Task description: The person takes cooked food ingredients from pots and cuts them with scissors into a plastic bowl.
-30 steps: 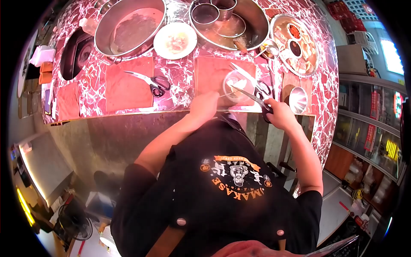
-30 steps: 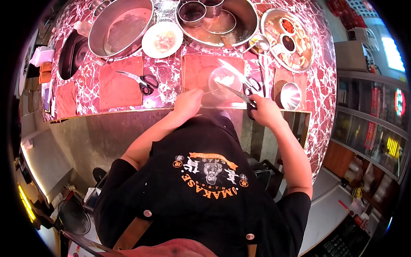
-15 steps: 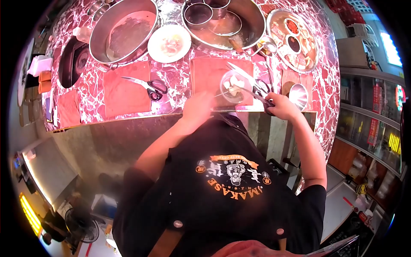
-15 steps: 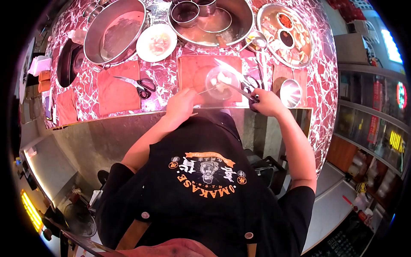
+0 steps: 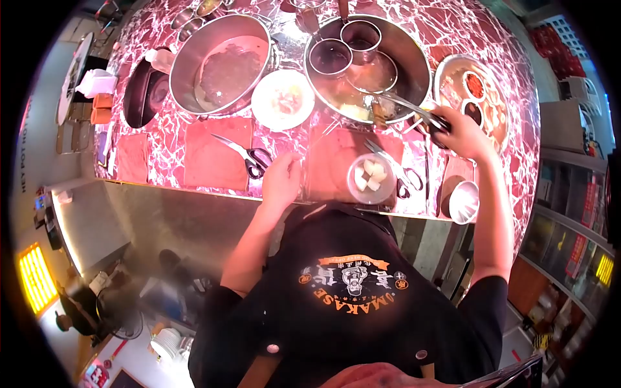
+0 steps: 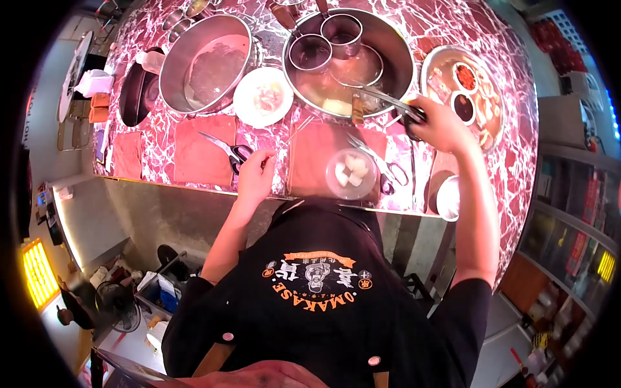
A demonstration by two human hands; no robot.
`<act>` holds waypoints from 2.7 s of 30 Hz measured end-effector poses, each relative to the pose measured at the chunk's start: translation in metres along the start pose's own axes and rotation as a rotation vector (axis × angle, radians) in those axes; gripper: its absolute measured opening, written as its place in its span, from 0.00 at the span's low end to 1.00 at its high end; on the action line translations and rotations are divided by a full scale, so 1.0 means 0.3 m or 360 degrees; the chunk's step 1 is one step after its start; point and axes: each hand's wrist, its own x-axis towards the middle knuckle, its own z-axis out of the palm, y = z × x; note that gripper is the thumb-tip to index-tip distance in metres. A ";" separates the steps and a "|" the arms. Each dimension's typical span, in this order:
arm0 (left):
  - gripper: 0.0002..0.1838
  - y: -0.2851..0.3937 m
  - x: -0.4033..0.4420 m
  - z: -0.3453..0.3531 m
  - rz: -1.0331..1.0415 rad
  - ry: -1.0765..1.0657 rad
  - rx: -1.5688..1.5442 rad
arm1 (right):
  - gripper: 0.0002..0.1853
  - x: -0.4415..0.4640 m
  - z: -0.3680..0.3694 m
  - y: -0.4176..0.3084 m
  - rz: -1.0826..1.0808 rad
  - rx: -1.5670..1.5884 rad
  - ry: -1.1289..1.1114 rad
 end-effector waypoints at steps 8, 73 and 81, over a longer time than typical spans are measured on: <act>0.08 -0.002 -0.014 0.045 -0.0304 0.0164 0.0026 | 0.31 0.770 0.355 -0.037 -0.0151 -0.0458 -0.0604; 0.14 -0.137 0.064 0.138 -0.0600 0.0148 -0.1173 | 0.32 -0.140 0.100 -0.015 -0.0288 -0.0374 0.0345; 0.13 -0.276 -0.144 0.101 -0.0482 0.0128 -0.0722 | 0.28 0.400 0.185 -0.140 -0.0244 -0.0933 -0.0132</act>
